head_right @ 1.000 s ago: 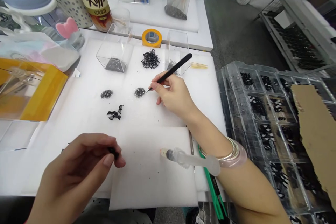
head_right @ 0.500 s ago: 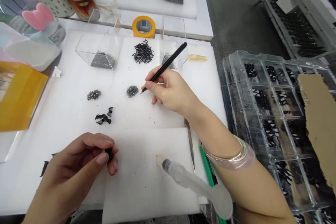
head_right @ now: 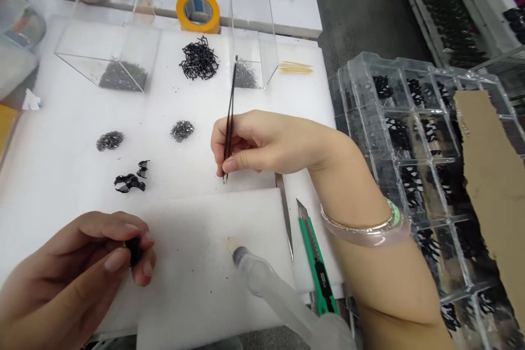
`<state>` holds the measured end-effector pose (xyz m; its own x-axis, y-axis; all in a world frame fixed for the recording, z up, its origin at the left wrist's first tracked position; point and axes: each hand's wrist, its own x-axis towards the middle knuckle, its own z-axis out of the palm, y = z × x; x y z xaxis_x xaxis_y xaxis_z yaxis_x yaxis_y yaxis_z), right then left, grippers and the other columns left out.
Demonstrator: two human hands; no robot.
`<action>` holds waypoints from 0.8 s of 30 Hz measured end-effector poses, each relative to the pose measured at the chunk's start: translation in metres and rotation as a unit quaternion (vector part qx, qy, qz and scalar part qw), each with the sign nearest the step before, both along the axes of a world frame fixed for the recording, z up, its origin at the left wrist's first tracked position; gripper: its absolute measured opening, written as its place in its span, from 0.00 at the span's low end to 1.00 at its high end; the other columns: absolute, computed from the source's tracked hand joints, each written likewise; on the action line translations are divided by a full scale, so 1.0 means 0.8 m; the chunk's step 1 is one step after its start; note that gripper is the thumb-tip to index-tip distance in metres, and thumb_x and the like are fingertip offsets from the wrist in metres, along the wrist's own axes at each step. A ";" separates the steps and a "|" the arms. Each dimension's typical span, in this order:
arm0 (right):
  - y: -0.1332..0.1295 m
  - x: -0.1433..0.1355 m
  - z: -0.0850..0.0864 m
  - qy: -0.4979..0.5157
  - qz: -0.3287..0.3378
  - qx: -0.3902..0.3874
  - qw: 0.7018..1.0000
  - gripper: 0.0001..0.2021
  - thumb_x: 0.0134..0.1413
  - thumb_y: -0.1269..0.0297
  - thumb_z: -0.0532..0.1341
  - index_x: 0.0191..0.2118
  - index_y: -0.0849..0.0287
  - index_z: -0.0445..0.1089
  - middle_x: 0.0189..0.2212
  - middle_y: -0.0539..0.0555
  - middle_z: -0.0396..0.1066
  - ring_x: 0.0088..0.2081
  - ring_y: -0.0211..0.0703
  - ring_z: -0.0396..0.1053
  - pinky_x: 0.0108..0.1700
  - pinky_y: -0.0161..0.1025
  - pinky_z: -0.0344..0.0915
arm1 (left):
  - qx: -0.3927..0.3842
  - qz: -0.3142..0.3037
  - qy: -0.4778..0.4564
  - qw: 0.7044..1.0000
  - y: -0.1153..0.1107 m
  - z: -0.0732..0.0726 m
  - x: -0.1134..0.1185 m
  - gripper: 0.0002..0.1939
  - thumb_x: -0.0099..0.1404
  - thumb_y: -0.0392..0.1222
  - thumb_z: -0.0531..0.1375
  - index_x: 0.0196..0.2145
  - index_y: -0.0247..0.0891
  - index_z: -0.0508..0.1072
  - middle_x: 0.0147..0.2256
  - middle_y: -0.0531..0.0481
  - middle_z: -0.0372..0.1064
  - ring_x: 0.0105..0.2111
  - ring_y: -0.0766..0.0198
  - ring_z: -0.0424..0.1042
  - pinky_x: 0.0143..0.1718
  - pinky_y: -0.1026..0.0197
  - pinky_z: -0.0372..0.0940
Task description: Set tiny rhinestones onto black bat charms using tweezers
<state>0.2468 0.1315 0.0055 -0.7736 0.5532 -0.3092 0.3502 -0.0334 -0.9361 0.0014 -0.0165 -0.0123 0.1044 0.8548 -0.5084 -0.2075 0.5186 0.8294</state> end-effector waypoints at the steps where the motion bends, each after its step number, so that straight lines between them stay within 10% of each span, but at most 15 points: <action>1: 0.000 0.000 -0.001 0.000 0.005 0.003 1.000 0.04 0.53 0.76 0.61 0.32 0.62 0.68 0.31 0.53 0.76 0.35 0.38 0.74 0.34 0.30 0.69 | 0.000 0.001 0.004 1.000 0.000 -0.001 0.000 0.06 0.60 0.37 0.65 0.35 0.48 0.76 0.31 0.55 0.72 0.25 0.69 0.73 0.27 0.73 0.71; 24: 0.004 -0.003 -0.004 -0.016 -0.019 0.024 0.999 0.03 0.51 0.72 0.64 0.31 0.60 0.69 0.27 0.49 0.74 0.29 0.38 0.72 0.25 0.30 0.67 | -0.003 0.012 0.009 1.000 0.000 0.004 0.002 0.05 0.59 0.37 0.66 0.34 0.47 0.77 0.30 0.54 0.73 0.25 0.69 0.74 0.28 0.74 0.71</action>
<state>0.2442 0.1345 0.0020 -0.7421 0.5964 -0.3061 0.3792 -0.0030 -0.9253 0.0027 -0.0162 -0.0094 0.0738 0.8538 -0.5154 -0.2046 0.5187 0.8301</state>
